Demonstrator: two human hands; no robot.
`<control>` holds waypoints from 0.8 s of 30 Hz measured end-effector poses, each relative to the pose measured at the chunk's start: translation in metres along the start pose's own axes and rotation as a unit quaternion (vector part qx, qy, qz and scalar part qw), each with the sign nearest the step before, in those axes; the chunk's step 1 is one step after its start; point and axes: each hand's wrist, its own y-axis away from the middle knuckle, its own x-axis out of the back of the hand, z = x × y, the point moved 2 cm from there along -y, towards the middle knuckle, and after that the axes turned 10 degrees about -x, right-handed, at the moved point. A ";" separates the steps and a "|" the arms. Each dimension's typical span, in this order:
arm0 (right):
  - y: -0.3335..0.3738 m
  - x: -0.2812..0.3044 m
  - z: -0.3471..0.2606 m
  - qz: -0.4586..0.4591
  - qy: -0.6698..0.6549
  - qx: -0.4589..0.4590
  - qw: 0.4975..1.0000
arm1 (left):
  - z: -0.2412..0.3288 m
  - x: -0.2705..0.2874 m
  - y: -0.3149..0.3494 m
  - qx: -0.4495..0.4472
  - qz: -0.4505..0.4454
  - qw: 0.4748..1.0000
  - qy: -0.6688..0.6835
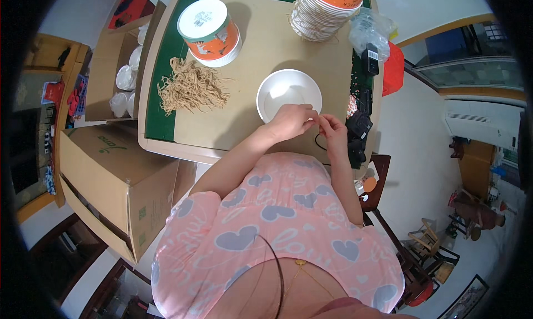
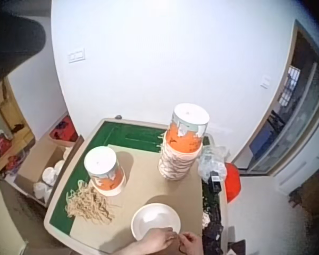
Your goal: Placing decorative filler material into containers as part of a packaging process.
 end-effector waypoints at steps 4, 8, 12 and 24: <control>0.008 -0.006 -0.011 -0.035 0.050 0.010 0.998 | -0.008 -0.007 0.005 0.034 0.067 0.996 0.047; 0.007 -0.005 -0.009 -0.010 0.092 0.046 0.995 | -0.009 -0.009 0.005 0.077 0.050 0.992 0.090; -0.002 -0.001 0.000 0.019 0.143 0.088 0.986 | -0.010 -0.009 0.005 0.111 0.073 0.987 0.094; -0.008 -0.007 0.002 0.016 0.118 0.039 0.992 | -0.004 -0.011 0.007 0.121 0.166 0.978 0.045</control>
